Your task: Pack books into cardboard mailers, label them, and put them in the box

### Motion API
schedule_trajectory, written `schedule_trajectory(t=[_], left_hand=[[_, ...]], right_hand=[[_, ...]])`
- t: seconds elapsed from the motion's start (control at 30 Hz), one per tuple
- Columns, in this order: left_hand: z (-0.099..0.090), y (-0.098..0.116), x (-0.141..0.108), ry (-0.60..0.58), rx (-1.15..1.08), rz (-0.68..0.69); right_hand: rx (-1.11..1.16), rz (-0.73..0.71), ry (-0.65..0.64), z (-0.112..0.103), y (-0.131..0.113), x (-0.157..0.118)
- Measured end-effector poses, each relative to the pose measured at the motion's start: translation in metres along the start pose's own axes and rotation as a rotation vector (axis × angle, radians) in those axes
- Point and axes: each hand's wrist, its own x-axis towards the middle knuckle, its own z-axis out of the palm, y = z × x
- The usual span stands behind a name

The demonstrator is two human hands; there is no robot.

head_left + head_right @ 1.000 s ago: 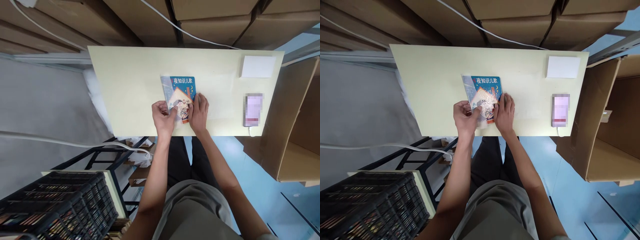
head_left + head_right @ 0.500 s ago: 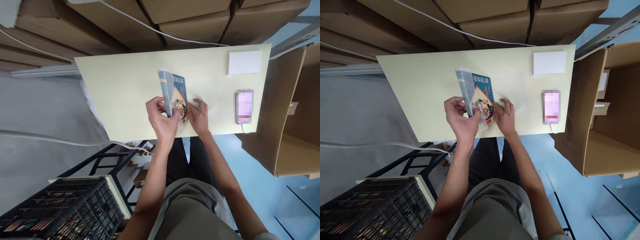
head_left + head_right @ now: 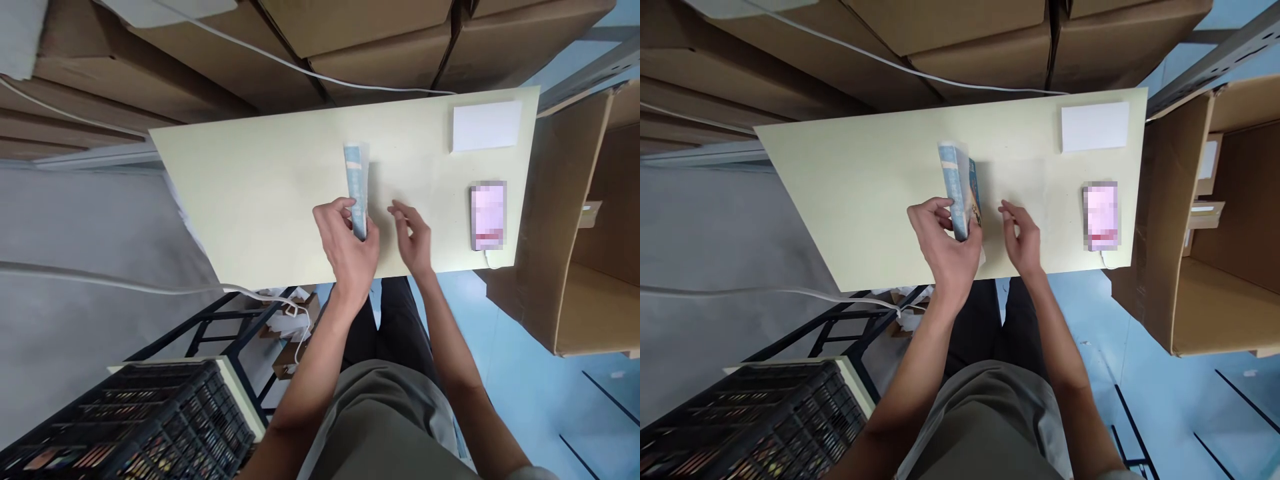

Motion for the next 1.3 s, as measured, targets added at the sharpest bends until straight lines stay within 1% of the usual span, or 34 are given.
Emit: schedule_trajectory(t=[0.07,0.13,0.23,0.33,0.4,0.43,0.47,0.53,0.57,0.6,0.63,0.67,0.73,0.8,0.83,0.93,1.0,1.07,1.13,1.2,1.23,1.3], left_hand=[[0.002,0.003,0.0,-0.021,0.008,0.015],[0.005,0.008,-0.001,-0.039,0.011,0.03],[0.014,0.014,-0.002,-0.024,0.014,0.053],[0.024,0.02,-0.006,0.002,-0.004,0.066],[0.03,0.022,-0.01,-0.025,-0.041,0.075],[0.032,0.021,-0.012,-0.065,-0.069,0.086],[0.033,0.019,-0.014,-0.125,-0.105,0.104],[0.032,0.01,-0.015,-0.286,-0.182,0.147],[0.03,0.002,-0.015,-0.352,-0.206,0.16],[0.028,-0.008,-0.014,-0.384,-0.211,0.157],[0.025,-0.019,-0.011,-0.381,-0.198,0.136],[0.022,-0.032,-0.009,-0.338,-0.167,0.094],[0.018,-0.055,-0.003,-0.229,-0.114,-0.032],[0.017,-0.071,0.0,-0.203,-0.125,-0.142],[0.018,-0.075,0.0,-0.214,-0.142,-0.178],[0.024,-0.073,-0.005,-0.25,-0.184,-0.237],[0.03,-0.067,-0.008,-0.248,-0.199,-0.279],[0.034,-0.062,-0.006,-0.236,-0.228,-0.347],[0.037,-0.061,0.001,-0.226,-0.274,-0.437],[0.04,-0.061,0.011,-0.244,-0.324,-0.511],[0.041,-0.06,0.016,-0.265,-0.342,-0.531],[0.043,-0.059,0.023,-0.306,-0.358,-0.528]], right_hand=[[0.123,0.059,0.032,-0.014,-0.012,0.001],[0.188,0.074,0.023,-0.022,-0.026,0.002],[0.212,0.072,-0.028,-0.022,-0.047,0.005],[0.192,0.073,-0.068,-0.017,-0.058,0.011],[0.172,0.084,-0.078,-0.019,-0.057,0.015],[0.16,0.093,-0.076,-0.022,-0.054,0.016],[0.143,0.102,-0.07,-0.026,-0.049,0.017],[0.095,0.117,-0.051,-0.036,-0.035,0.019],[0.066,0.121,-0.041,-0.042,-0.026,0.02],[0.035,0.121,-0.031,-0.047,-0.017,0.021],[0.0,0.118,-0.02,-0.051,-0.007,0.023],[-0.038,0.113,-0.008,-0.054,0.001,0.024],[-0.127,0.099,0.021,-0.057,0.015,0.027],[-0.239,0.078,0.035,-0.056,0.024,0.029],[-0.3,0.066,0.039,-0.054,0.026,0.03],[-0.414,0.057,0.071,-0.048,0.028,0.029],[-0.367,0.091,0.108,-0.044,0.027,0.028],[-0.266,0.122,0.145,-0.041,0.027,0.026],[-0.199,0.14,0.182,-0.04,0.027,0.026],[-0.185,0.158,0.196,-0.041,0.028,0.026],[-0.192,0.166,0.196,-0.042,0.027,0.027],[-0.21,0.165,0.197,-0.044,0.027,0.028]])
